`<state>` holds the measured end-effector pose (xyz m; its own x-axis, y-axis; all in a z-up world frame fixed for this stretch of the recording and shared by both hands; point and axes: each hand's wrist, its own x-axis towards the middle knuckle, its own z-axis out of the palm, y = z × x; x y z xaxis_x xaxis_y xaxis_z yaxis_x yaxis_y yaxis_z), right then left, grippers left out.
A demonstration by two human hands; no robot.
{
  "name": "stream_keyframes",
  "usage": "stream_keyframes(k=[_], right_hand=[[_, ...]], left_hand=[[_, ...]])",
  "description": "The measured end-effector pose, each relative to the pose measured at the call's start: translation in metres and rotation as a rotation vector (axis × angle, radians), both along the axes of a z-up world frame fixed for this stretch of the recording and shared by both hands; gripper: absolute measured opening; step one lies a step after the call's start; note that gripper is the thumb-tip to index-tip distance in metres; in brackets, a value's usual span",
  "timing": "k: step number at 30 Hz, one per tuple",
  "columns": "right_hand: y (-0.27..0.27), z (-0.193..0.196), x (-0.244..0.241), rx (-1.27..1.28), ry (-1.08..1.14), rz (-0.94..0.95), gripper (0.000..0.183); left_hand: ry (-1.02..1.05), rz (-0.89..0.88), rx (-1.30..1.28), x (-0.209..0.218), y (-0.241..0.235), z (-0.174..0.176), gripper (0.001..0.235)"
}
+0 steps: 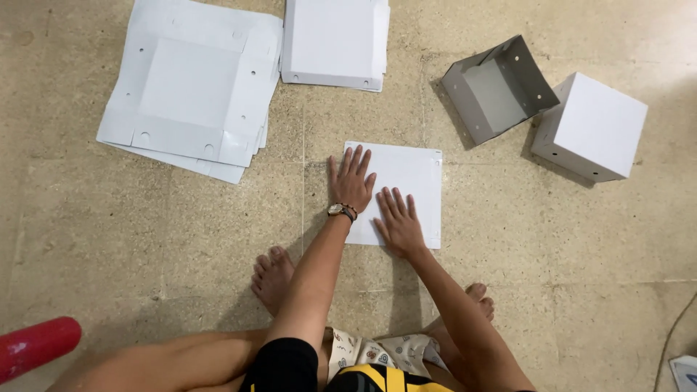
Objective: The person sits on the floor and assembles small cardboard boxes by folding the flaps and tucking them into slots. They handle multiple flat-packed box components and completed boxes, working one at a time.
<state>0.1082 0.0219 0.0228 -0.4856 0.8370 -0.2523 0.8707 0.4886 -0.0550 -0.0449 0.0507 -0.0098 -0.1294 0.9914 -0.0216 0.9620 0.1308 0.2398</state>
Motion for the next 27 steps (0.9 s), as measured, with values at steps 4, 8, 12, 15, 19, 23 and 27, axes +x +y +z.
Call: stream_keyframes(k=[4,8,12,15,19,23,27], right_hand=[[0.021,-0.016,0.059,0.014,0.087,-0.325,0.071],[0.018,-0.012,0.053,-0.023,0.125,-0.381,0.070],[0.014,-0.007,0.050,0.000,0.141,-0.406,0.069],[0.014,-0.010,0.052,0.018,0.168,-0.405,0.069],[0.015,-0.015,0.049,0.057,0.151,-0.398,0.068],[0.000,-0.005,0.020,0.024,0.095,-0.277,0.066],[0.027,-0.015,0.028,0.061,0.022,0.039,0.060]], left_hand=[[0.073,0.018,0.033,-0.001,0.004,-0.011,0.056],[0.079,-0.014,0.132,0.026,-0.017,0.002,0.054],[-0.075,-0.186,0.157,0.066,-0.060,-0.003,0.059],[-0.182,-0.138,0.033,0.055,-0.055,-0.004,0.061],[-0.081,-0.018,-0.001,0.019,-0.050,0.010,0.062],[-0.072,0.011,-0.007,0.023,-0.050,0.017,0.061],[-0.050,-0.017,-0.018,0.021,-0.047,0.015,0.061]])
